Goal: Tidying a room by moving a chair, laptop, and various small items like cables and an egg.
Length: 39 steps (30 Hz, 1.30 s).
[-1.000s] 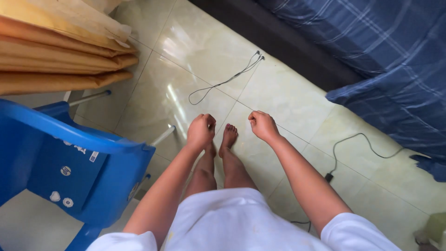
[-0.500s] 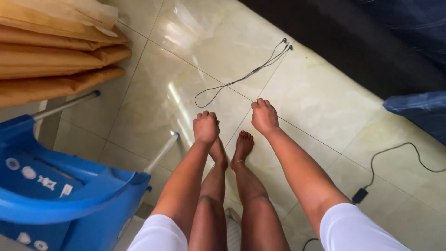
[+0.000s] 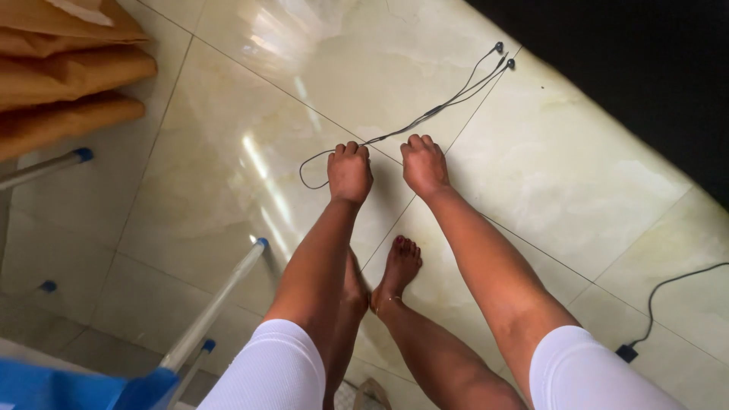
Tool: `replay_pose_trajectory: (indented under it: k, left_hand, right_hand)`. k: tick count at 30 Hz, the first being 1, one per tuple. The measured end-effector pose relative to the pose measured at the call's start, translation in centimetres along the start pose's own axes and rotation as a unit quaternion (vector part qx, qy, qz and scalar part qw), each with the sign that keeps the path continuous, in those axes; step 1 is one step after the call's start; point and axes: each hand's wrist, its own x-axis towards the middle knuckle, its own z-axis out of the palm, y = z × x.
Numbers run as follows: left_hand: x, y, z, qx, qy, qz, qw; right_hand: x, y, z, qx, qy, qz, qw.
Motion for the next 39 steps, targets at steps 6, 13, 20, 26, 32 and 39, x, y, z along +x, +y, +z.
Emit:
replay_pose_trajectory:
  k: [6,13,20,26,32,39]
  left_hand:
    - [2.7,-0.6,3.5,0.039,-0.109,-0.007,0.993]
    - [3.6,-2.3,8.9,0.096,-0.119,0.053,0.987]
    - [4.0,-0.8,7.2,0.048,-0.127,0.035,0.99]
    - [4.2,0.8,3.6,-0.09,-0.048,-0.016,0.995]
    - [2.3,4.6,-7.0,-0.153,0.037,0.004,0.988]
    - [-1.7,12.5,-23.2,-0.245,0.078,-0.001,0.966]
  right_hand:
    - [2.7,0.9,2.8,-0.016,-0.033,-0.022,0.999]
    - [2.9,1.3,3.3,-0.112,-0.07,-0.056,0.99]
    - [2.8,0.9,2.2,-0.085,-0.032,-0.081,0.993]
    - [2.1,0.1,-1.7,0.059,0.07,-0.096,0.991]
    - [-0.3,-4.0,-11.3,0.16,0.125,-0.05,0.978]
    - [-4.9,-10.2,-25.3,0.222,0.217,-0.014,0.95]
